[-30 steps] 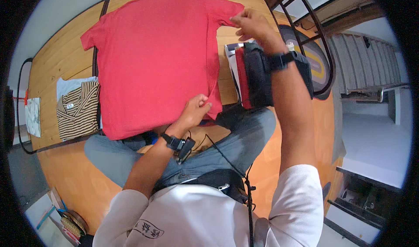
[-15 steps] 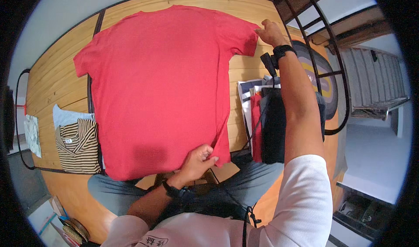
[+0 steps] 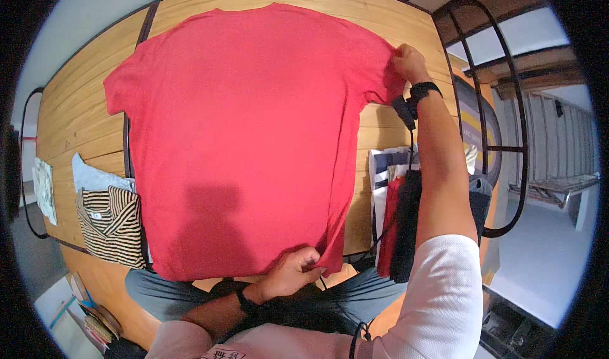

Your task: The recorder folds a series of t-shirts and small black garments on a wooden bed surface.

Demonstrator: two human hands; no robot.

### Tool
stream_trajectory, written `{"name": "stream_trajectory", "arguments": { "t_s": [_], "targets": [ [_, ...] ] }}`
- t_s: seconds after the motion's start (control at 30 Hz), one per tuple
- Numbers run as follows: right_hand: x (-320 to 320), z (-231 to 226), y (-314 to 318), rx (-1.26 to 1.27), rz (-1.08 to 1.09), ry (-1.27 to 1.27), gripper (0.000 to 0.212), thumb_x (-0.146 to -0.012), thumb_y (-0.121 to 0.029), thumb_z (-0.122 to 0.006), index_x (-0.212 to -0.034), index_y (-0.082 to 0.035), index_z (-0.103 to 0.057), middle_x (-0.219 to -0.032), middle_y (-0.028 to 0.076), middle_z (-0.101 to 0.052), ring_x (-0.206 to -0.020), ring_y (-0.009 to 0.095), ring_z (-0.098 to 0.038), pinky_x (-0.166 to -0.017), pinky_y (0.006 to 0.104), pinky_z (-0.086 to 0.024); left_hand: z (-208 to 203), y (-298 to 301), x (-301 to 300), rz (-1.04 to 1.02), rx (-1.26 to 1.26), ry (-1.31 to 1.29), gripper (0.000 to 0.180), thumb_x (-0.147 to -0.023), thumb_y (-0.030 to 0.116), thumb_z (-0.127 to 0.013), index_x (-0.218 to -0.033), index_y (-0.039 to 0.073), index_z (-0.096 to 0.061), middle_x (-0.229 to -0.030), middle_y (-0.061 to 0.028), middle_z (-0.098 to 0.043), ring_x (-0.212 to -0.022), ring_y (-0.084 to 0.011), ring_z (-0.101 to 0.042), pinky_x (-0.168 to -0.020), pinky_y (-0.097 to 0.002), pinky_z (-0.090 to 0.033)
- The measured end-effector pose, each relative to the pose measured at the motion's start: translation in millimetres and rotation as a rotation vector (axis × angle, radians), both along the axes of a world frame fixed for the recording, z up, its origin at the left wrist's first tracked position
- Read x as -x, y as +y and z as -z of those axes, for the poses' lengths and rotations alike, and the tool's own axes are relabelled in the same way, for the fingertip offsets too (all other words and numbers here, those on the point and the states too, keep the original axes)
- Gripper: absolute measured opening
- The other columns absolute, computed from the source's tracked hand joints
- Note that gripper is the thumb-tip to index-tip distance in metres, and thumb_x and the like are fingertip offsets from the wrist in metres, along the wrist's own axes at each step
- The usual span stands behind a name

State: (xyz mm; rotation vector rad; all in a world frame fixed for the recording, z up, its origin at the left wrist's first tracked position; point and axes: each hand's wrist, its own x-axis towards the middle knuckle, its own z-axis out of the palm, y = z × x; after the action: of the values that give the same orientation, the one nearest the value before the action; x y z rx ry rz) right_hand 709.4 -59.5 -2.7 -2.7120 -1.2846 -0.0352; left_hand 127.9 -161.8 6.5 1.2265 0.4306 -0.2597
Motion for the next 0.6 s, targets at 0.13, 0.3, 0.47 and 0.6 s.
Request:
{"name": "stream_trajectory", "arguments": {
  "t_s": [0.13,0.3,0.47,0.6],
  "targets": [
    [18.3,-27.7,14.3,0.025,0.042,0.023,0.037,-0.083,-0.035,-0.069,-0.098,-0.001,-0.073,-0.097,0.026,-0.073,-0.098,0.041,-0.070,-0.087,0.0460,-0.054,10.8,-10.1,5.6,-0.069,0.011,-0.022,0.008,-0.099,0.004,-0.065,-0.102,0.002,-0.058,-0.095,-0.0012,-0.063,-0.091,-0.0078,-0.061,-0.079,-0.0272,-0.051],
    [25.8,-84.1,35.0,-0.287,0.109,0.489,0.037,-0.086,-0.034,-0.072,-0.092,0.003,-0.071,-0.079,0.007,-0.067,-0.072,0.017,-0.063,-0.064,0.0342,-0.051,10.9,-11.1,5.8,-0.120,-0.010,-0.089,0.009,-0.098,0.002,-0.066,-0.102,0.002,-0.058,-0.096,-0.0018,-0.064,-0.093,-0.0088,-0.063,-0.081,-0.0277,-0.052],
    [65.4,-139.7,81.3,-0.331,0.094,0.616,0.024,-0.092,-0.028,-0.073,-0.102,-0.006,-0.069,-0.083,-0.001,-0.066,-0.071,0.010,-0.059,-0.060,0.0292,-0.047,-8.3,-10.9,12.6,-0.195,0.036,-0.059,0.011,-0.096,0.000,-0.067,-0.098,0.002,-0.056,-0.094,-0.0004,-0.060,-0.090,-0.0080,-0.059,-0.080,-0.0273,-0.051],
    [78.5,-157.3,108.3,-0.302,0.015,0.514,0.028,-0.092,-0.028,-0.072,-0.105,-0.004,-0.070,-0.091,0.004,-0.070,-0.079,0.013,-0.064,-0.067,0.0307,-0.051,-11.5,-15.9,19.8,-0.221,0.007,-0.134,0.016,-0.096,0.002,-0.068,-0.096,0.003,-0.053,-0.088,0.0016,-0.053,-0.085,-0.0058,-0.051,-0.074,-0.0263,-0.047]
  ]
}}
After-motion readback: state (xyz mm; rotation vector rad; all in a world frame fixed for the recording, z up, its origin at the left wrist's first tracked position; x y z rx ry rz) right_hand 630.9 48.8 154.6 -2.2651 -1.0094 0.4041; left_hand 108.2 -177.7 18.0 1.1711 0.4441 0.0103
